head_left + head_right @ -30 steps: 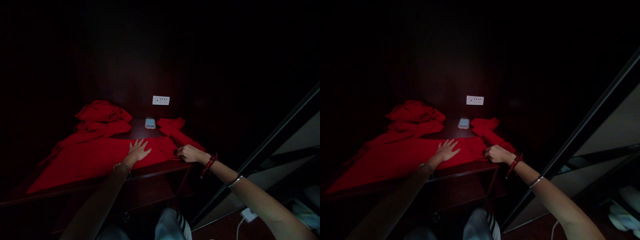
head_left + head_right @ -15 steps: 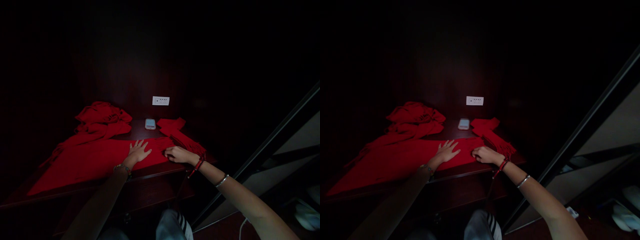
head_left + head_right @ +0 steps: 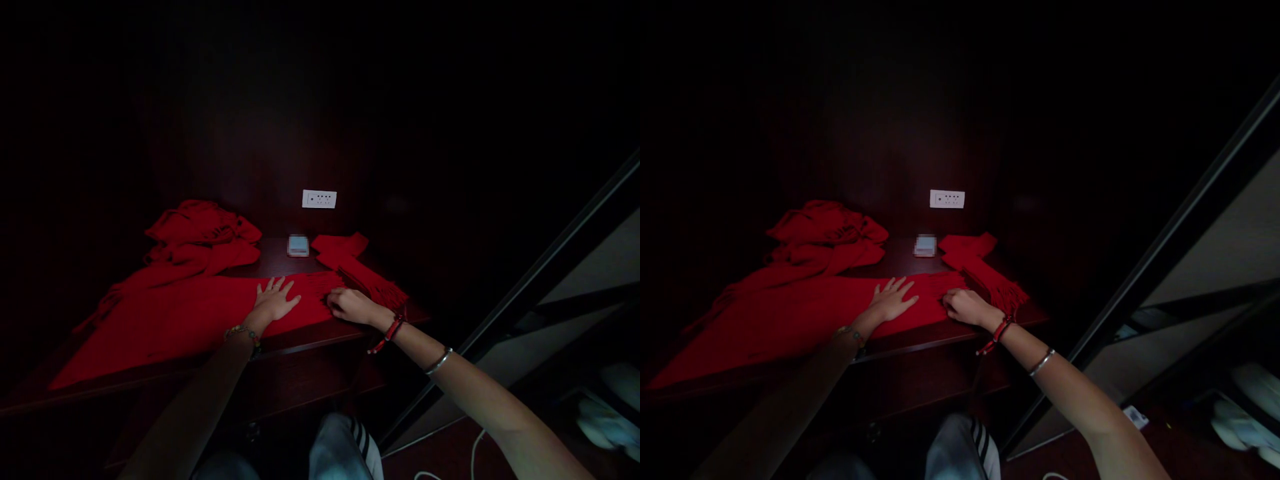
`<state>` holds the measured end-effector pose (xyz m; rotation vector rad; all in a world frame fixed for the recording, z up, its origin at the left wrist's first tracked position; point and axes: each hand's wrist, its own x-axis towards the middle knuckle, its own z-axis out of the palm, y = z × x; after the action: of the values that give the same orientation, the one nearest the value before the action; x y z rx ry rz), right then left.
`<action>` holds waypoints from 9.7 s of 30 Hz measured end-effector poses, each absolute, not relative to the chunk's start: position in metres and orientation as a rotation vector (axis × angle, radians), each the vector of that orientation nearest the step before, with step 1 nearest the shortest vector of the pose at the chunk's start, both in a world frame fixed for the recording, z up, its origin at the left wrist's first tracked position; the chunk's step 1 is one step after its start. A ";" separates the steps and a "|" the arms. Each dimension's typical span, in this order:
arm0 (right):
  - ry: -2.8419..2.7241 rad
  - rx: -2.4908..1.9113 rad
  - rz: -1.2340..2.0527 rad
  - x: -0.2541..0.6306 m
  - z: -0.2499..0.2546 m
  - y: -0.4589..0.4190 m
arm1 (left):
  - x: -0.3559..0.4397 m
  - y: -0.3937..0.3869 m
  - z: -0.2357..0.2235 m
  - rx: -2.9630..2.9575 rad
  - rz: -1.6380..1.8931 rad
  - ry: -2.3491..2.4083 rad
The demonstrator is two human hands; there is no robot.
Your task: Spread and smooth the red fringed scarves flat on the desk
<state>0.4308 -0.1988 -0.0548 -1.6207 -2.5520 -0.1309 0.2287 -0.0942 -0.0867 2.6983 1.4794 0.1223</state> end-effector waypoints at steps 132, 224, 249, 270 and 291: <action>-2.282 -2.031 0.195 0.465 -0.095 -0.105 | 0.227 -0.096 -0.088 2.702 0.144 1.476; -2.375 -1.757 0.189 0.433 -0.096 -0.181 | 0.225 -0.094 -0.095 2.747 0.195 1.474; -2.093 -1.831 -0.058 0.438 -0.096 -0.160 | 0.226 -0.092 -0.092 2.679 0.194 1.482; -2.463 -1.371 -0.186 0.423 -0.080 -0.215 | 0.196 -0.124 -0.063 3.034 0.434 1.197; -2.586 -1.386 -0.608 0.396 -0.082 -0.212 | 0.164 -0.158 -0.080 3.188 0.330 1.068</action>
<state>0.3961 -0.2125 -0.0816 -1.3858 -2.5863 -0.6083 0.1644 -0.1577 -0.0805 3.1883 1.0683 0.3304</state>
